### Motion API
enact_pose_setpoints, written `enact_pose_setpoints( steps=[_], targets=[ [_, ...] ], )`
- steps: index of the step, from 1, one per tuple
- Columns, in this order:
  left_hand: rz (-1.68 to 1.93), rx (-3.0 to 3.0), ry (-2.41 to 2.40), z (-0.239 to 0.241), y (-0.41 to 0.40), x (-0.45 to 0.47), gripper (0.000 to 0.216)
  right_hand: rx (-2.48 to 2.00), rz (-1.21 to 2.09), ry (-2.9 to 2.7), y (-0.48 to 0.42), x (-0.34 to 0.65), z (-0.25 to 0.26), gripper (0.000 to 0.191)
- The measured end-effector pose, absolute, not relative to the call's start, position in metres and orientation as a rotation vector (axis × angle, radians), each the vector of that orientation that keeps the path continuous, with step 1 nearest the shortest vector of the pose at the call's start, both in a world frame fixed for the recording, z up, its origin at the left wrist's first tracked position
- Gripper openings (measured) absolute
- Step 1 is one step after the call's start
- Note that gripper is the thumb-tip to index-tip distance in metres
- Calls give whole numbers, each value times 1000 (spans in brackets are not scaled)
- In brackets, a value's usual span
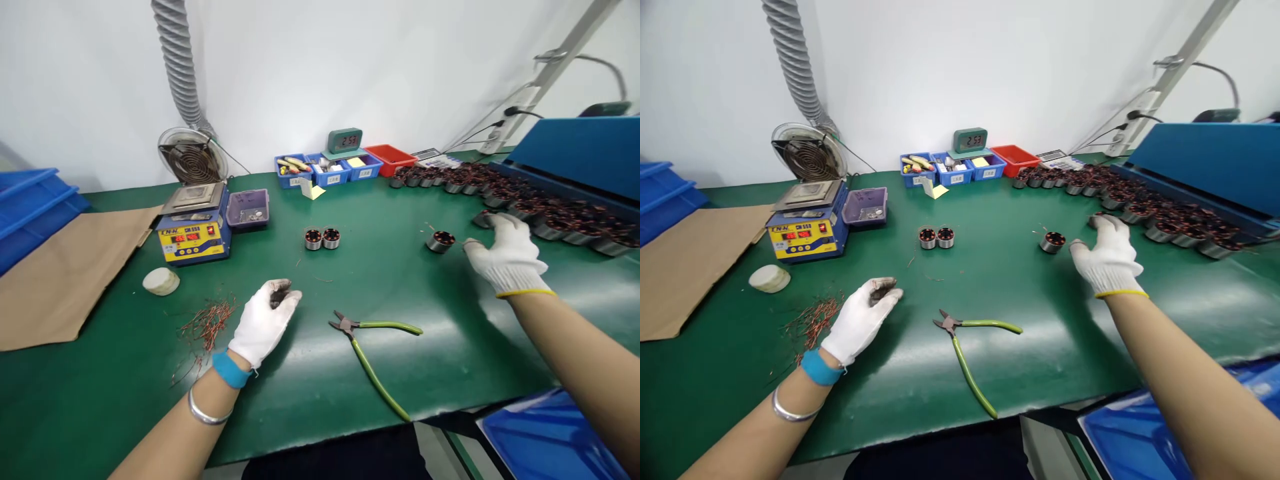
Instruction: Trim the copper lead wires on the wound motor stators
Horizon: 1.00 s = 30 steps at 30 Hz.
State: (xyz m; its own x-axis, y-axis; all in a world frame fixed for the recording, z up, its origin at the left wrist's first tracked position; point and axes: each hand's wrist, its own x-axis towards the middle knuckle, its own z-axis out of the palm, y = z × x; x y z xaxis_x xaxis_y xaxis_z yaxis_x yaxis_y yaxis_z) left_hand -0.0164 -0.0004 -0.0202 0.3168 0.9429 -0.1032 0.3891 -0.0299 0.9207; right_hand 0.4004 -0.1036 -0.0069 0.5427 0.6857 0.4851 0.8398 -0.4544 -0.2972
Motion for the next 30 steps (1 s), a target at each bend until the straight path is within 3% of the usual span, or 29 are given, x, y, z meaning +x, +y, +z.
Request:
enact_pose_setpoints(
  steps=[6,12,16,23,30],
  targets=[
    [633,1706,1239,-21,-5,-16,44,-2077,-147,-1591,-55,295,-18,64],
    [607,1764,1288,-17,-1,-18,43,-2348,166,-1764,24,228,-4,57],
    [596,1832,1321,-12,-2,-17,40,-2414,199,-1713,38,226,1,41],
    [581,1936,1272,-5,-12,-14,38,-2670,126,-1349,16,282,15,53],
    [624,1939,1295,0,-11,-17,34,-2574,271,-1625,30,282,21,31]
  ],
)
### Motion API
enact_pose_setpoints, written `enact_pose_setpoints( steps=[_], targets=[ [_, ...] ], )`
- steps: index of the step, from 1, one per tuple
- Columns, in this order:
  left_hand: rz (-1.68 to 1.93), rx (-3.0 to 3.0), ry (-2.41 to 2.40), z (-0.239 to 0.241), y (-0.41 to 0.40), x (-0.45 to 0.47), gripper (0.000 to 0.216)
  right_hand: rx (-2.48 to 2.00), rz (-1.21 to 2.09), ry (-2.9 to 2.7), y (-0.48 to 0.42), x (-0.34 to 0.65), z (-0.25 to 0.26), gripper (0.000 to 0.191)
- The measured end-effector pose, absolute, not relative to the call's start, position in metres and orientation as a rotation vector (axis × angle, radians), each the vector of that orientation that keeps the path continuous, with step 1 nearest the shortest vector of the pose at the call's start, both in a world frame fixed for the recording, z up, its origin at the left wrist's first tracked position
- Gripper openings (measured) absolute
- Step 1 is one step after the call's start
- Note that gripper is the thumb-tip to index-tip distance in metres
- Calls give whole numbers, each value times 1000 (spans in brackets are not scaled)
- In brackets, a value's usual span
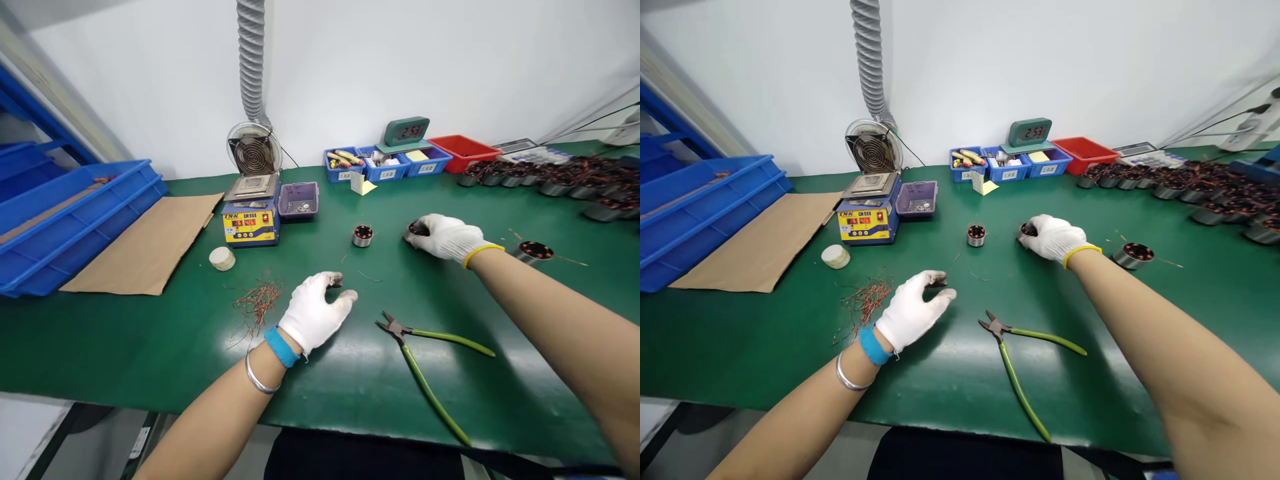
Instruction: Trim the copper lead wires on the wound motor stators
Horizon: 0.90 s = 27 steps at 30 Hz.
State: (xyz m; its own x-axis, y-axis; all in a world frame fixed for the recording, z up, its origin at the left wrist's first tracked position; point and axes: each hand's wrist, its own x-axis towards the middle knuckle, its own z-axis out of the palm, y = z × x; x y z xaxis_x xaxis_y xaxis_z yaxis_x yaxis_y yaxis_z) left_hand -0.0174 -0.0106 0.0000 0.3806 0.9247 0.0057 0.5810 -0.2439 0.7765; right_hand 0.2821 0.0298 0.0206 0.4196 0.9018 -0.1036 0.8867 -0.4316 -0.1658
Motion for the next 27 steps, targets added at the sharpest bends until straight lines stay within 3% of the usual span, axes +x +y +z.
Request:
enact_pose_setpoints(
  steps=[7,11,17,21,27],
  targets=[
    [933,1880,1321,-1,-2,-22,36,-2155,460,-1964,-17,193,-2,26],
    [968,1978,1344,-2,-4,-24,41,-2227,389,-1600,-23,194,10,31],
    [543,2503,1002,-5,-28,0,83,-2620,319,-1333,-32,251,11,46],
    [270,2673,764,-11,-17,55,84,-2650,308,-1344,-31,266,3,52],
    [84,2796,855,-18,32,121,87,-2700,329,-1233,-29,268,13,56]
  ],
)
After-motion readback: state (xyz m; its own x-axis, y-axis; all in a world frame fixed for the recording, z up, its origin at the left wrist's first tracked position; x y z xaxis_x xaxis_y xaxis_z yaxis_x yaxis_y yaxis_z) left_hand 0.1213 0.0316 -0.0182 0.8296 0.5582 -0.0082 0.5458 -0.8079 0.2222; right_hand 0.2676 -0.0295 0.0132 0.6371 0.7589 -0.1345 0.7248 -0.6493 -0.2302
